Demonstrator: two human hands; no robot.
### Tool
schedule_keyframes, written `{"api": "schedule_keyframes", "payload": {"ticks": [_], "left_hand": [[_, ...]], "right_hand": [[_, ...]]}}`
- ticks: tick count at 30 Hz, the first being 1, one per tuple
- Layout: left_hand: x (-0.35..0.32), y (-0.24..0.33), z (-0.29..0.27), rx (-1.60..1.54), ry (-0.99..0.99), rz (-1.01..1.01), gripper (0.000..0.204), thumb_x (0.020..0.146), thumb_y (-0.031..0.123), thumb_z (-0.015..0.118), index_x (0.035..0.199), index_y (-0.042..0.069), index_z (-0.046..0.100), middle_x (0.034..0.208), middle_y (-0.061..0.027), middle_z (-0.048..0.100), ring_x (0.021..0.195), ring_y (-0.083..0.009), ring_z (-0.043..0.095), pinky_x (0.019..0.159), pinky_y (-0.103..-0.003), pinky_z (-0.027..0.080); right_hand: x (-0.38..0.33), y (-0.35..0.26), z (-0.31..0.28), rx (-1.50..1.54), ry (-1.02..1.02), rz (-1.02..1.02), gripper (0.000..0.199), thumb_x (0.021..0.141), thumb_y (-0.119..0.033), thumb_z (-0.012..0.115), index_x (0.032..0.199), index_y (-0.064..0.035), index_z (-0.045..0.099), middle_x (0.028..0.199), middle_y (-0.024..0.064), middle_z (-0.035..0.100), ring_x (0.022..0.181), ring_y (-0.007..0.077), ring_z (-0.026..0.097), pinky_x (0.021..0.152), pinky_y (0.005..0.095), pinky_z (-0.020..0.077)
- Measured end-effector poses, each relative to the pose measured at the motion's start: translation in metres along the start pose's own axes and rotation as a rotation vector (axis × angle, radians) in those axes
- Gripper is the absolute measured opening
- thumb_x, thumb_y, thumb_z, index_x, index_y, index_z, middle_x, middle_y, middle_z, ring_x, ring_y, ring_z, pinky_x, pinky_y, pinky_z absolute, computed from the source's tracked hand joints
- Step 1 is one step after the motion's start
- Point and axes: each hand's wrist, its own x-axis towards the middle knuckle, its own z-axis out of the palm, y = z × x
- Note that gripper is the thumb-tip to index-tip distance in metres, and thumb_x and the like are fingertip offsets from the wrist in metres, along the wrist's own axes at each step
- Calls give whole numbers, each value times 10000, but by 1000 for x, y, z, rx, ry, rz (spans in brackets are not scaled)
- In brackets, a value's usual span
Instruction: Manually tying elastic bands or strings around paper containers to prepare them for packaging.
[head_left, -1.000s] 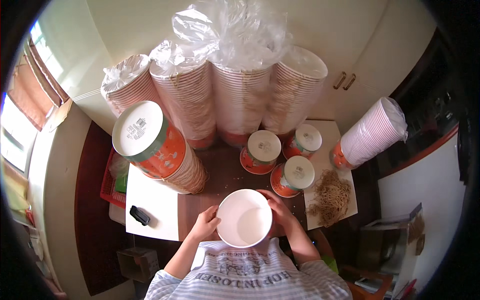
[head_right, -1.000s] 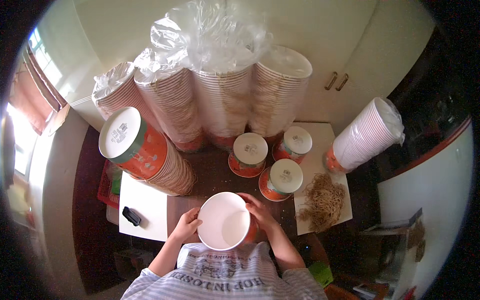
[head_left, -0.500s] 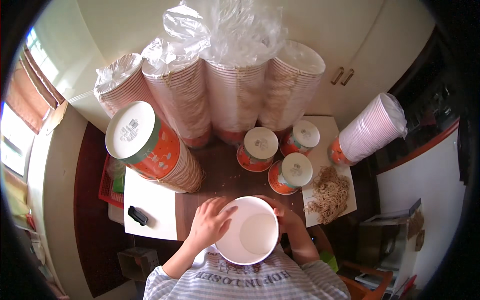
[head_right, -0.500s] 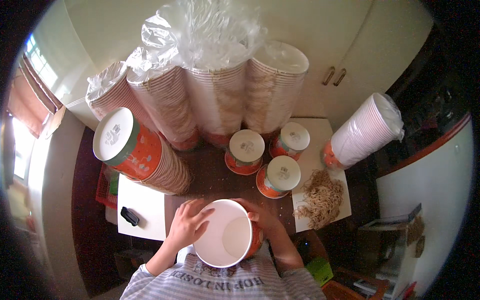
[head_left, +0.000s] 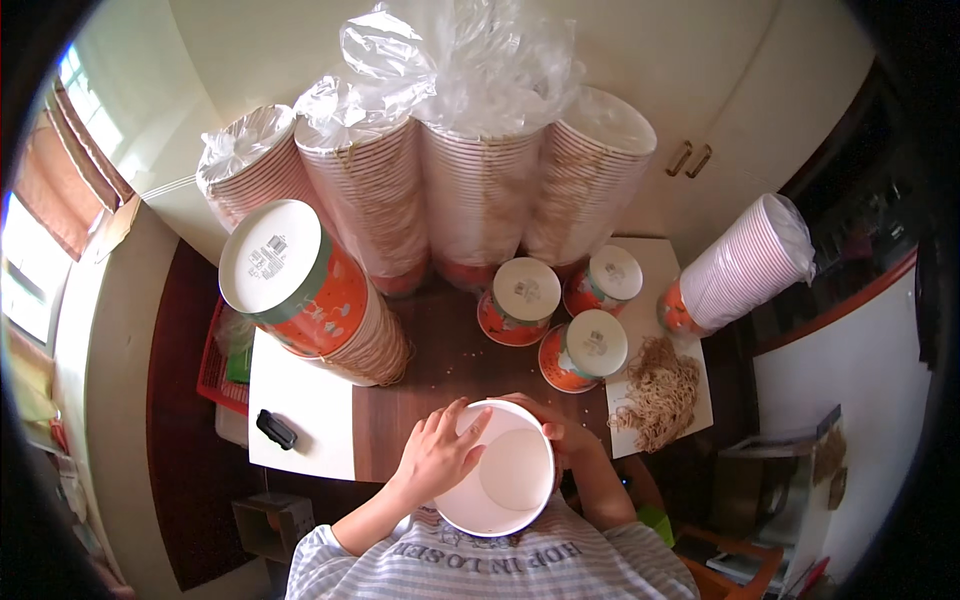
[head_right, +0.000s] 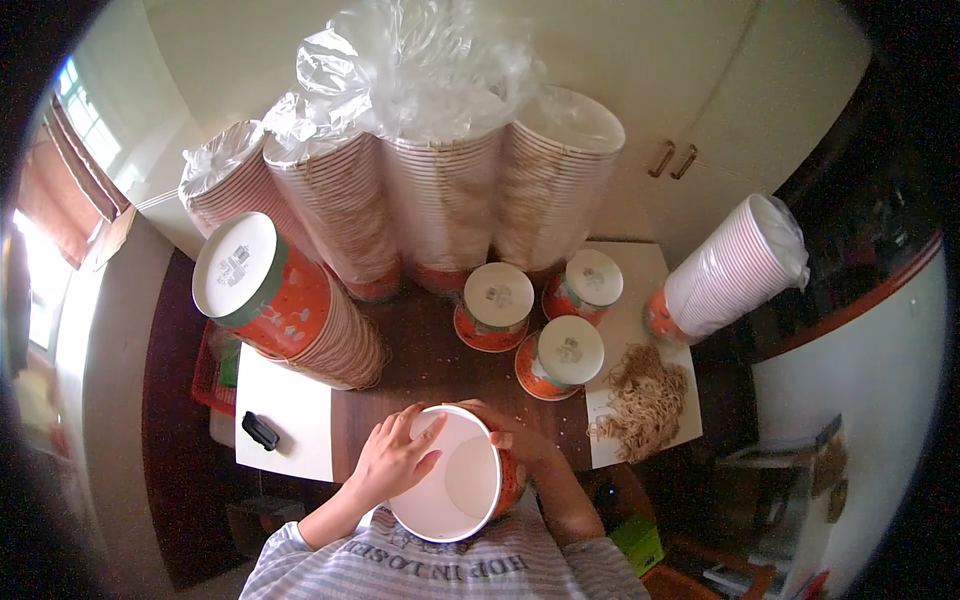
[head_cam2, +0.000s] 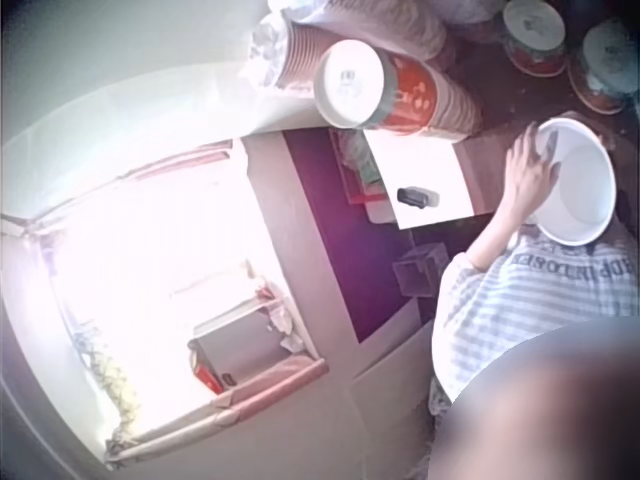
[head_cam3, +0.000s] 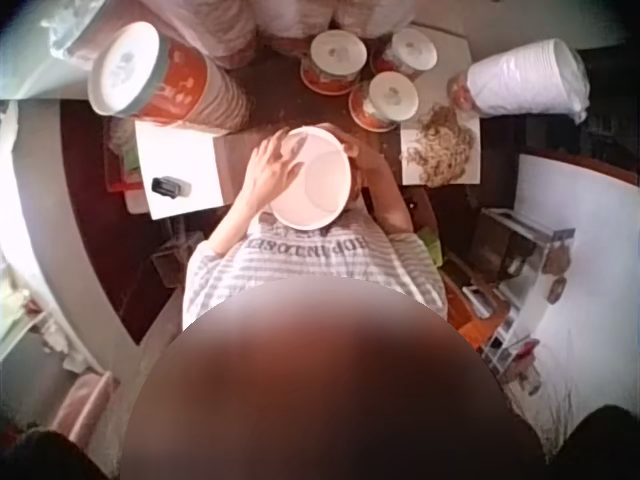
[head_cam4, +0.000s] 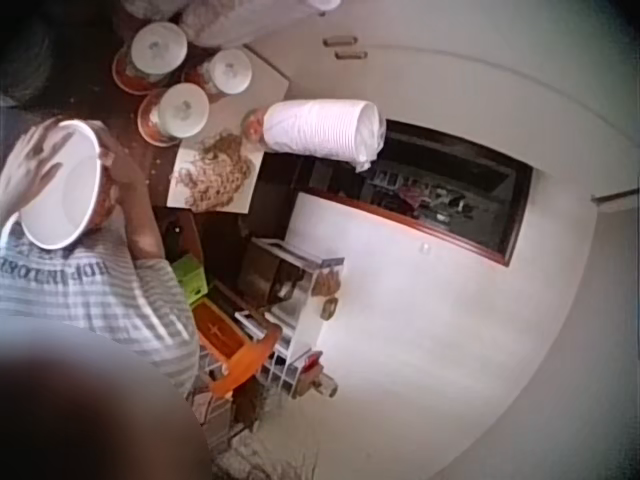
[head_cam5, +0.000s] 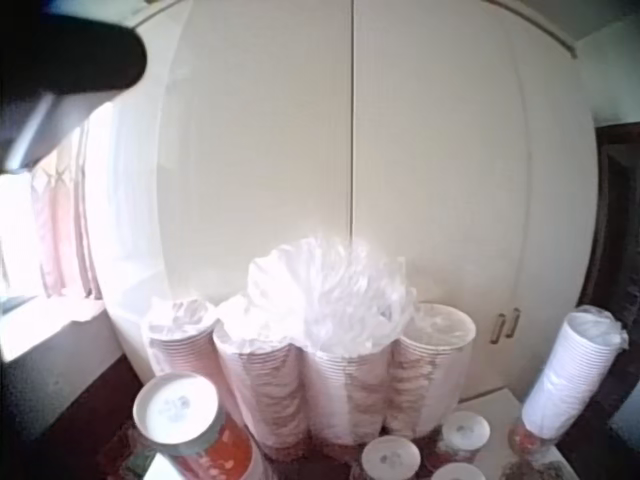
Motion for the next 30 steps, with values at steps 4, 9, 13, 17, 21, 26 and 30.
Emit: {"api": "schedule_keyframes", "payload": {"ticks": [4, 9, 13, 17, 21, 26, 30], "left_hand": [[2, 3, 0, 63, -24, 19, 518, 741, 253, 598, 1225, 171, 432, 1130, -161, 438, 913, -280, 497, 707, -372, 431], [4, 9, -2, -17, -43, -11, 551, 725, 227, 616, 1236, 155, 422, 1102, -173, 445, 925, -298, 494, 747, -393, 434], [3, 3, -1, -84, 12, -38, 473, 745, 153, 571, 1194, 106, 431, 1034, -177, 468, 864, -294, 515, 724, -370, 461], [2, -23, 4, -298, 60, -257, 435, 767, 24, 468, 1193, 59, 389, 930, -170, 523, 761, -334, 556, 658, -380, 483], [-10, -50, 3, -293, 93, -332, 494, 743, -1, 455, 1216, 122, 382, 964, -193, 534, 769, -380, 551, 656, -437, 478], [-25, -65, 20, -307, 24, -487, 512, 686, -13, 445, 1183, 108, 420, 948, -195, 534, 777, -375, 549, 679, -431, 469], [-28, -55, 42, -370, -59, -444, 501, 638, 12, 465, 1134, 82, 460, 887, -198, 536, 752, -375, 545, 673, -433, 468]], "right_hand": [[6, -11, -1, -249, -55, -111, 887, 699, -693, 436, 1272, -24, 334, 1244, 109, 350, 1194, 227, 297, 984, 370, 219], [10, 0, -13, -298, -92, -155, 891, 673, -708, 458, 1228, -18, 362, 1195, 99, 370, 1123, 206, 351, 959, 343, 256], [8, 7, -13, -110, -88, -55, 742, 746, -574, 512, 1214, -23, 345, 1167, 96, 391, 1081, 180, 392, 926, 299, 310], [2, 35, -35, -58, 435, 127, 446, 808, -144, 546, 1197, -32, 360, 1119, 98, 450, 1029, 154, 445, 857, 271, 391], [-34, 81, -87, -380, 811, 183, 307, 791, -148, 576, 1075, -54, 506, 979, 100, 561, 907, 182, 546, 750, 292, 446], [-72, 92, -99, -1016, 856, 250, 215, 774, -165, 573, 945, -35, 569, 884, 155, 597, 853, 285, 582, 700, 345, 458], [-110, 107, -122, -1191, 1014, 420, 112, 746, -132, 569, 832, -74, 611, 797, 128, 616, 783, 300, 585, 663, 374, 462]]}}
